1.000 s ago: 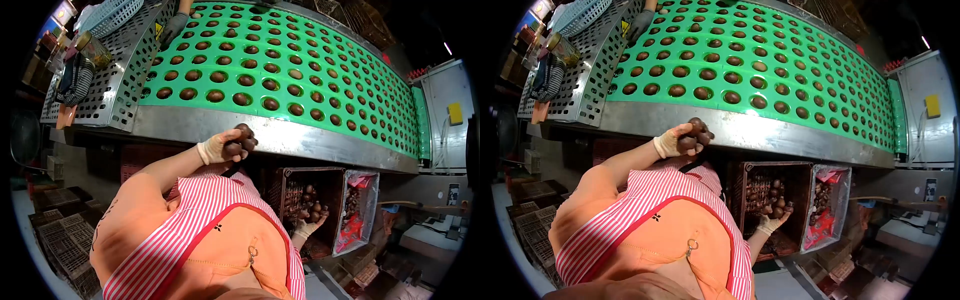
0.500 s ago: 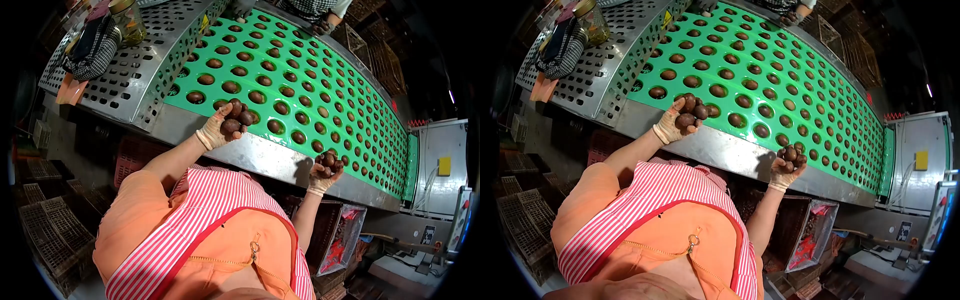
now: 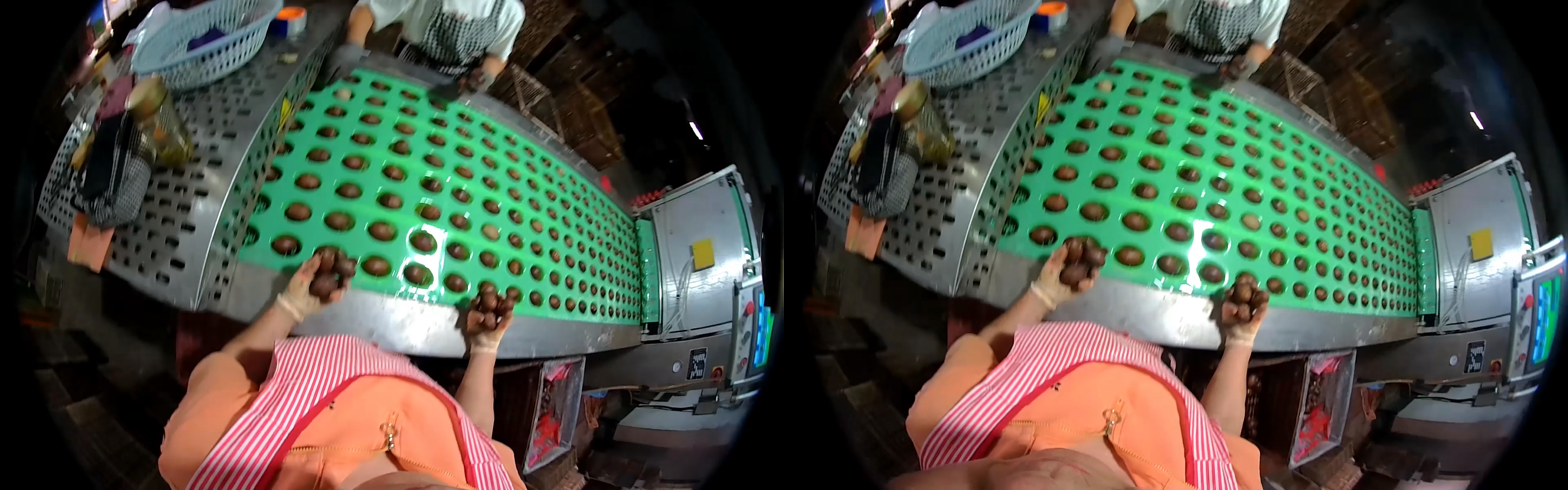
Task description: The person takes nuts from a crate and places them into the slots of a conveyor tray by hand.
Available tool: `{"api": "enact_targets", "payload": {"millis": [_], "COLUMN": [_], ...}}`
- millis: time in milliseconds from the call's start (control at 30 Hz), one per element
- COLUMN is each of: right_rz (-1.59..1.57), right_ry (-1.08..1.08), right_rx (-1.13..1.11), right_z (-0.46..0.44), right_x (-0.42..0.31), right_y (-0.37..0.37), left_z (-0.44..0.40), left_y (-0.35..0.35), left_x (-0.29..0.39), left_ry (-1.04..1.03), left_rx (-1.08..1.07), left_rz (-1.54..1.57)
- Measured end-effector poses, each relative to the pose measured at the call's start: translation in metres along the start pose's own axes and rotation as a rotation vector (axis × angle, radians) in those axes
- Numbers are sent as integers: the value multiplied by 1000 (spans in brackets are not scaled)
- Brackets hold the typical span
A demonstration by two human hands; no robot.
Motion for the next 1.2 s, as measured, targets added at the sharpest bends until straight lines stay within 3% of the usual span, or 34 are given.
{"api": "enact_targets", "payload": {"millis": [67,200,333,400,833,933,967,1000,1033,1100,1200], "right_rz": [-21,-62,-79,-120,-177,-175,-125,-70,-24,10,-165], "right_ry": [102,-22,8,-12,-29,-83,-50,-28,5,44,-85], "right_rx": [163,21,31,19,-78,71,86,105,128,140,-85], "right_z": [-2,4,6,4,1,8,4,1,6,4,0], "right_x": [3,1,1,2,5,4,1,2,2,6,-1], "right_y": [20,-3,-9,-2,7,-10,-7,-3,-7,1,-2], "left_z": [-2,-1,-1,-4,0,1,-3,0,0,-2,1], "left_y": [2,-8,-18,-1,-1,17,34,22,10,13,-2], "left_x": [0,2,5,2,0,-3,-8,-6,-5,-6,-4], "left_ry": [31,40,65,119,158,99,-12,65,93,98,132], "left_rx": [20,36,60,-36,108,173,259,223,297,232,211], "left_rz": [78,124,150,248,278,171,59,249,217,148,155]}}
Point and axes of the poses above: each hand's wrist, its own z-axis away from the middle knuckle, its own y-axis out of the back of the hand, x = y × z, the point moved 3 cm from there along -z, towards the middle knuckle, and after that the axes turned 1 degree about z, right-handed, at the moved point
